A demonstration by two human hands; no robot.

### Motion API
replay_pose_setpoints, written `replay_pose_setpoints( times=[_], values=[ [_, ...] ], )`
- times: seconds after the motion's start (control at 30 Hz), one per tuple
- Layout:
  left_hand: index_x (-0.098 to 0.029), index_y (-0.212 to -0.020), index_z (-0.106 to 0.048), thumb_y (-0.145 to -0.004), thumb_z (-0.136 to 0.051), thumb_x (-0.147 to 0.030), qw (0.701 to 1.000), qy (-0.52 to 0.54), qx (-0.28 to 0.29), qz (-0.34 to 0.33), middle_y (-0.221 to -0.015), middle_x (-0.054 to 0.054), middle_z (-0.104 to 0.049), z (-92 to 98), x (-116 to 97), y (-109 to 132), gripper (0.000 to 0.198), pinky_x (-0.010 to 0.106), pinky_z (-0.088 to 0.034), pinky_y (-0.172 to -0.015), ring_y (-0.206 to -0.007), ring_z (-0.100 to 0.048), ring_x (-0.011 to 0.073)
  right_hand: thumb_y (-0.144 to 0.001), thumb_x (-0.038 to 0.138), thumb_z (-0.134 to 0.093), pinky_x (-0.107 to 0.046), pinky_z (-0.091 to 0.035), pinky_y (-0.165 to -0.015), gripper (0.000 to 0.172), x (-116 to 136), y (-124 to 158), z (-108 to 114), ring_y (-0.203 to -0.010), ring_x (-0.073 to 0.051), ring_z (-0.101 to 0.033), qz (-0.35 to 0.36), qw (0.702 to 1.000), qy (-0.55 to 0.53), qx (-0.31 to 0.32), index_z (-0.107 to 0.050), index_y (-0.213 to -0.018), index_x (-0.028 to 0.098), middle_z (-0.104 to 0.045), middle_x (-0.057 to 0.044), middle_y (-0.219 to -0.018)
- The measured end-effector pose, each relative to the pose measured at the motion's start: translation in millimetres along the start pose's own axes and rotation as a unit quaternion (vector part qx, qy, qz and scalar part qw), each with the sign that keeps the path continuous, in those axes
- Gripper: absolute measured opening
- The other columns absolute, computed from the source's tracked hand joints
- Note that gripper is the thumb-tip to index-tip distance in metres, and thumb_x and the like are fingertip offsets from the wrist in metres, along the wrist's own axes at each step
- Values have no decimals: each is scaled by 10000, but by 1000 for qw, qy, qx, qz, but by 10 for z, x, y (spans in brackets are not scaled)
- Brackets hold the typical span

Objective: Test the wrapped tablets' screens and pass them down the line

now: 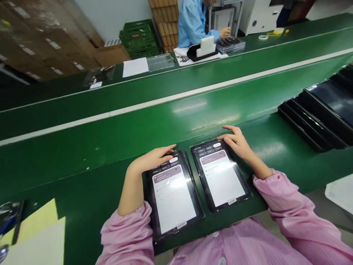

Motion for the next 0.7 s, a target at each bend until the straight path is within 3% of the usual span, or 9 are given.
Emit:
replay_pose_setpoints(
  times=[0.03,0.1,0.17,0.23,0.33,0.43,0.5,0.6,0.7],
  values=[
    [-214,-1532,-333,-911,-386,-602,1000,-6,9,-4,-1510,91,-495,-19,-1,24,734,372,-417,-1090,-1339,-509,276,-1002,503,-460,-566,-305,-1137,397,-20,12,-10,-1324,-338,-378,-9,1000,-12,21,-676,-1262,295,-469,-97,-1401],
    [-205,-1532,-325,-838,-528,-624,999,-29,23,-26,-1500,114,-495,-78,-42,54,836,357,-425,-1066,-1327,-507,296,-873,578,-666,-596,-305,-1136,738,-40,56,-111,-1356,-372,-349,-20,995,-30,90,-407,-1509,308,-411,-124,-1436],
    [-191,-1550,-280,-724,-686,-598,997,-63,19,-38,-1439,138,-535,-127,-94,46,1006,345,-448,-1016,-1278,-531,312,-677,573,-851,-626,-301,-1130,1166,-47,113,-241,-1383,-420,-300,-21,987,-37,153,-186,-1590,284,-330,-161,-1480],
    [-191,-1561,-250,-640,-782,-523,996,-90,-3,-26,-1382,142,-572,-129,-117,3,1114,335,-468,-957,-1237,-551,322,-565,512,-921,-633,-312,-1122,1307,-80,133,-313,-1385,-444,-288,-26,985,-39,166,-152,-1595,271,-305,-175,-1482],
    [-246,-1535,-330,-740,-732,-412,997,-66,-37,4,-1316,89,-639,-51,-100,-71,906,307,-489,-878,-1171,-608,285,-675,447,-831,-567,-442,-1048,1062,-245,67,-241,-1264,-383,-472,-67,990,-80,91,-268,-1557,264,-423,-159,-1379],
    [-262,-1402,-533,-937,-470,-295,986,-47,-143,68,-1251,51,-698,201,30,-73,471,328,-492,-889,-1136,-643,252,-793,413,-667,-472,-567,-864,664,-511,3,-44,-982,-301,-641,-136,982,-127,-22,-480,-1404,233,-582,-126,-1156],
    [-235,-1306,-619,-978,-373,-279,973,-59,-202,89,-1293,61,-682,321,77,-23,413,370,-478,-950,-1194,-617,268,-799,406,-639,-451,-581,-809,468,-624,5,47,-869,-281,-660,-160,977,-128,-60,-599,-1230,228,-636,-94,-998],
    [-236,-1374,-556,-970,-437,-394,989,-33,-144,4,-1419,61,-597,169,-57,12,450,372,-448,-1026,-1271,-569,263,-792,440,-661,-461,-576,-839,378,-670,103,54,-847,-273,-660,-171,973,-138,-64,-640,-1110,237,-658,-69,-910],
    [-242,-1542,-296,-874,-597,-493,995,-30,-60,-73,-1572,97,-411,-87,-219,139,775,406,-361,-1129,-1397,-443,276,-770,530,-713,-468,-557,-919,539,-653,326,-49,-980,-284,-650,-189,961,-196,-44,-594,-1219,257,-657,-79,-1025]
  ],
)
Point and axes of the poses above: each hand's wrist, its own y-axis away from the middle knuckle, its own z-axis out of the back of the hand, x = y × z, the point moved 9 cm from there along -y, towards the middle knuckle
